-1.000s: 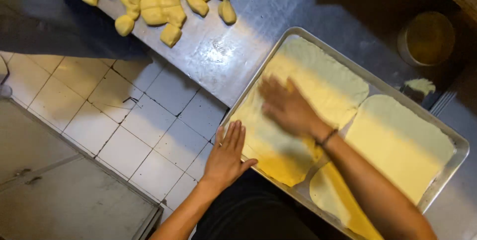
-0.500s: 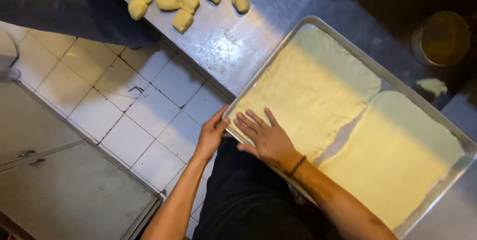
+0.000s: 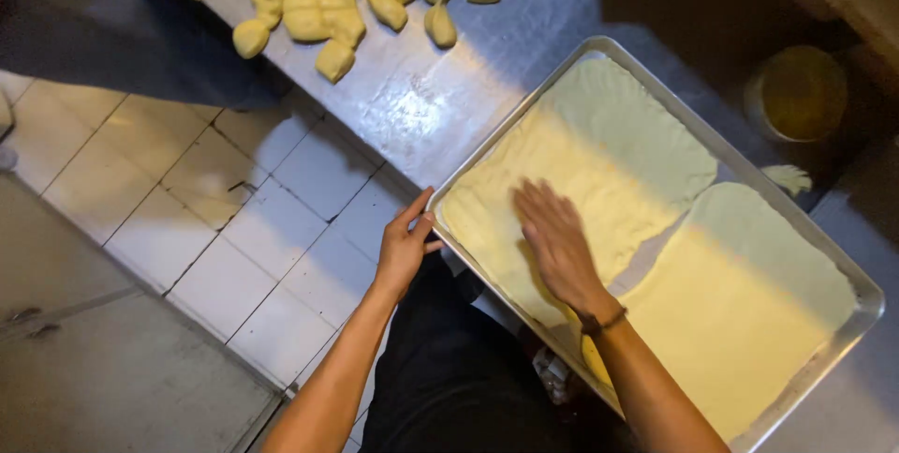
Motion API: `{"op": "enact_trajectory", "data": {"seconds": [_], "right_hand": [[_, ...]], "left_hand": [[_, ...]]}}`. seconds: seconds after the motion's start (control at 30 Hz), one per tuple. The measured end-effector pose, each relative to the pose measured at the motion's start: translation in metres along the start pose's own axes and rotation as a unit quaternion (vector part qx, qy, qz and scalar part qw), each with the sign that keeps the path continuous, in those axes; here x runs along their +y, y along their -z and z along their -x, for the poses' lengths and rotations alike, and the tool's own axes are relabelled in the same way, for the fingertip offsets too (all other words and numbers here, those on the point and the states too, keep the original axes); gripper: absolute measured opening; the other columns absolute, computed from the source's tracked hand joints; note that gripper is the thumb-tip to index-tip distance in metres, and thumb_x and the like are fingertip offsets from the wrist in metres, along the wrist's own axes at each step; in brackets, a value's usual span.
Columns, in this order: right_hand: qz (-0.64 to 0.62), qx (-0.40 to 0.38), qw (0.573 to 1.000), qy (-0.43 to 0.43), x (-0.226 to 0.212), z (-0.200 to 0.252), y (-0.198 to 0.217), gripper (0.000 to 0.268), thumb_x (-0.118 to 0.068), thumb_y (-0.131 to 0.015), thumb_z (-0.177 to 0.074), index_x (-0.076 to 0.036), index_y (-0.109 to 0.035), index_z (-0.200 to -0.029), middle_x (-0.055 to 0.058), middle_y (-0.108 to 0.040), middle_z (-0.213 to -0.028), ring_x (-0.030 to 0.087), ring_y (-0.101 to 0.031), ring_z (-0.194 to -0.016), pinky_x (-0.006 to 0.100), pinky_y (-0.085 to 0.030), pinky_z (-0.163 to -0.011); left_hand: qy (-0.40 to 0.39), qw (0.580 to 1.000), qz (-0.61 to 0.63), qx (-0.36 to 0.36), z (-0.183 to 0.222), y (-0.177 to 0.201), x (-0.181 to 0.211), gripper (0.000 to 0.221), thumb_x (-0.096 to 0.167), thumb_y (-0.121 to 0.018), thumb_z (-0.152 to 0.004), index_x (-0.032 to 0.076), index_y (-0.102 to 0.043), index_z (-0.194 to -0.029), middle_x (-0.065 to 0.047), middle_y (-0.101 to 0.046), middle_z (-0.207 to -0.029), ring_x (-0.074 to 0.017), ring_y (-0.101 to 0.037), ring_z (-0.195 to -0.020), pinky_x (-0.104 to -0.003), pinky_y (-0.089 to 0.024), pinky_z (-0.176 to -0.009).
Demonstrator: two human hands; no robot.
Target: Flattening dough on a baking tray and using a plastic tool to poke a pattern of holes into the surface.
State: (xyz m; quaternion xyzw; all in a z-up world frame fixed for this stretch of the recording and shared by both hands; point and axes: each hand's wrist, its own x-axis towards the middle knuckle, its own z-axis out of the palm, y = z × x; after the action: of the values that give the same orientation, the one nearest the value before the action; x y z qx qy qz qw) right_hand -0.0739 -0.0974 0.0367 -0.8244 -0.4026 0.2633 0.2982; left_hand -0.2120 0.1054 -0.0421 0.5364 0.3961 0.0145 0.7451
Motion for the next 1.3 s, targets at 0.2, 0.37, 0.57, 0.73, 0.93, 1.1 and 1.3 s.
{"op": "enact_trajectory", "data": {"seconds": [0.2, 0.37, 0.57, 0.73, 0.93, 1.1, 1.3], "right_hand": [[0.187, 0.019, 0.981, 0.056, -0.018, 0.071, -0.026, 0.066, -0.043, -0.052, -0.097, -0.009, -0.043, -0.153, 0.012, -0.039, -0.162, 0.031, -0.027, -0.152, 0.053, -0.015, -0.123], [0.223, -0.022, 0.974, 0.042, -0.019, 0.075, -0.036, 0.069, -0.05, -0.057, -0.096, -0.011, -0.044, -0.151, 0.007, -0.043, -0.159, 0.026, -0.034, -0.149, 0.058, -0.017, -0.12], [0.238, -0.015, 0.97, 0.043, -0.018, 0.063, -0.028, 0.065, -0.051, -0.055, -0.097, -0.017, -0.046, -0.152, 0.003, -0.046, -0.157, 0.024, -0.037, -0.147, 0.059, -0.017, -0.119], [0.29, -0.01, 0.956, 0.042, -0.017, 0.067, -0.043, 0.071, -0.053, -0.053, -0.095, -0.012, -0.043, -0.152, 0.007, -0.045, -0.157, 0.029, -0.037, -0.144, 0.062, -0.018, -0.116], [0.224, -0.019, 0.974, -0.024, -0.009, 0.055, -0.029, 0.066, -0.05, -0.047, -0.101, -0.014, -0.041, -0.156, 0.005, -0.041, -0.161, 0.024, -0.036, -0.148, 0.061, -0.016, -0.119], [0.262, -0.017, 0.965, -0.019, 0.004, 0.054, -0.018, 0.067, -0.054, -0.039, -0.105, -0.011, -0.039, -0.156, 0.007, -0.036, -0.164, 0.027, -0.029, -0.151, 0.058, -0.015, -0.118], [0.155, -0.092, 0.976, -0.123, 0.036, 0.044, 0.013, 0.066, -0.052, -0.03, -0.105, -0.014, -0.035, -0.158, 0.005, -0.032, -0.166, 0.02, -0.026, -0.154, 0.051, -0.011, -0.123]], "left_hand": [[-0.402, 0.808, -0.43, -0.024, 0.053, -0.004, 0.031, 0.03, 0.023, -0.064, -0.098, 0.006, -0.07, -0.122, -0.011, -0.066, -0.131, -0.0306, -0.059, -0.126, -0.052, -0.044, -0.108], [-0.484, 0.689, -0.519, -0.149, 0.046, -0.012, 0.013, 0.039, 0.035, -0.064, -0.097, 0.006, -0.071, -0.124, -0.008, -0.067, -0.135, -0.0276, -0.057, -0.131, -0.057, -0.029, -0.118], [-0.429, 0.688, -0.563, -0.16, 0.042, -0.012, 0.03, 0.04, 0.04, -0.063, -0.097, 0.01, -0.071, -0.122, -0.007, -0.066, -0.134, -0.0274, -0.057, -0.131, -0.06, -0.022, -0.122], [-0.426, 0.682, -0.575, -0.15, 0.041, -0.007, 0.031, 0.047, 0.045, -0.062, -0.095, 0.009, -0.069, -0.125, -0.011, -0.065, -0.136, -0.0311, -0.053, -0.134, -0.06, -0.02, -0.12], [-0.405, 0.671, -0.596, -0.175, 0.044, -0.027, 0.031, 0.061, 0.051, -0.056, -0.095, 0.007, -0.062, -0.136, -0.012, -0.057, -0.144, -0.0326, -0.043, -0.141, -0.061, -0.014, -0.12], [-0.355, 0.675, -0.606, -0.226, 0.04, -0.046, 0.057, 0.073, 0.061, -0.047, -0.099, 0.005, -0.052, -0.146, -0.014, -0.044, -0.156, -0.0331, -0.032, -0.148, -0.06, -0.013, -0.121], [-0.224, 0.686, -0.621, -0.305, 0.014, -0.062, 0.091, 0.071, 0.061, -0.042, -0.098, 0.013, -0.052, -0.149, -0.012, -0.05, -0.153, -0.0318, -0.039, -0.146, -0.052, -0.022, -0.122]]}}
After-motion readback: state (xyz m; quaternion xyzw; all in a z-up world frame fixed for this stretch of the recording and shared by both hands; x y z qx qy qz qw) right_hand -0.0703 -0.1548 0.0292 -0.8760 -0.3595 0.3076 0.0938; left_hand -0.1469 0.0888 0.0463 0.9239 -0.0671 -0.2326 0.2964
